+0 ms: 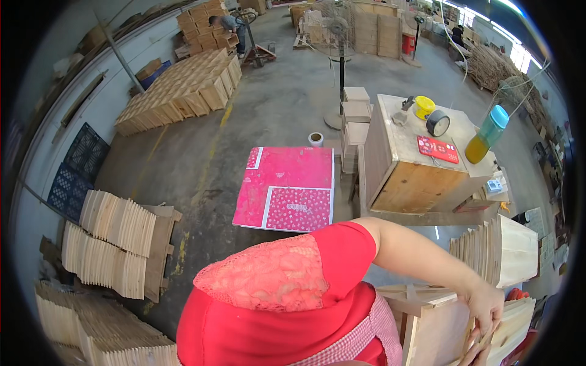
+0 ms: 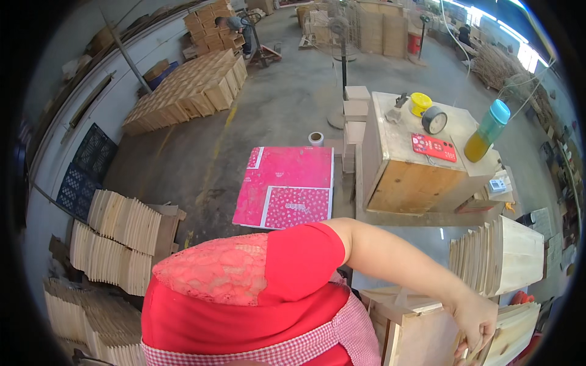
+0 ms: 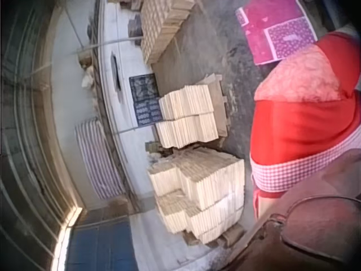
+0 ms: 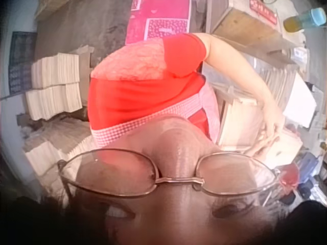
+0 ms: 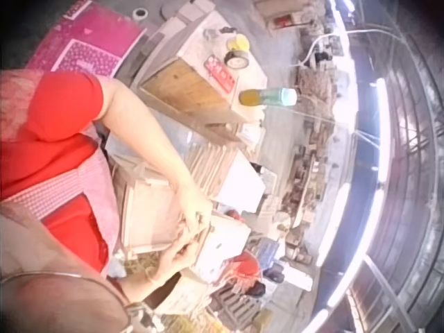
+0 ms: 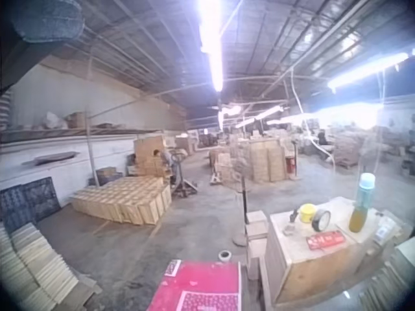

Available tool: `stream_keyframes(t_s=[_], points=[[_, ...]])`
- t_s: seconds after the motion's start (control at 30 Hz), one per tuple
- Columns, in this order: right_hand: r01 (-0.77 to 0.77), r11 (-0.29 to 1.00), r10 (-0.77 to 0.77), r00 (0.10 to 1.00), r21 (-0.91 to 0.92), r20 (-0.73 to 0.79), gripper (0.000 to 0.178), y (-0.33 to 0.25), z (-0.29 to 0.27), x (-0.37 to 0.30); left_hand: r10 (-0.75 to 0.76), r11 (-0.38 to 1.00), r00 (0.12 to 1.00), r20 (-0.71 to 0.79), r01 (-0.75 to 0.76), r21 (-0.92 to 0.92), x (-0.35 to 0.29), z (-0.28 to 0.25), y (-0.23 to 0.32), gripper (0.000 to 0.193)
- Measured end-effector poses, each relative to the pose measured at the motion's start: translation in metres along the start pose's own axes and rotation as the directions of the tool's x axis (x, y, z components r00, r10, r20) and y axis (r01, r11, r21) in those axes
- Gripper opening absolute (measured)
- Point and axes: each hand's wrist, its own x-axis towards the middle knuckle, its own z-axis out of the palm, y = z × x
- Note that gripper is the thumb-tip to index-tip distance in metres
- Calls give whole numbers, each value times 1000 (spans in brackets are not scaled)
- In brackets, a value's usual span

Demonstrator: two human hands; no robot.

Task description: Assembling wooden boxes by applying glue to the edges of wooden panels and fitting them together.

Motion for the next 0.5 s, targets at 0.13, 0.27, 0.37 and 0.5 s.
stream_keyframes(t_s=[0.13, 0.27, 0.37, 0.5], points=[[-324, 882, 419, 871, 342, -255, 24, -26, 2, -27, -37, 983, 986, 163, 65, -173, 19, 15, -1, 9], [-31, 999, 38, 900, 23, -434, 28, 45, 27, -15, 139, 546, 966, 217, -258, 797, -53, -54, 47, 23], [-81, 996, 51, 872, -40, -487, 46, 85, 18, -16, 172, 303, 981, 90, -140, 943, -52, -97, 42, 21], [-240, 970, 182, 804, -29, -565, 50, 126, 13, -56, 122, 385, 992, 15, -61, 921, -27, -113, 16, 26]])
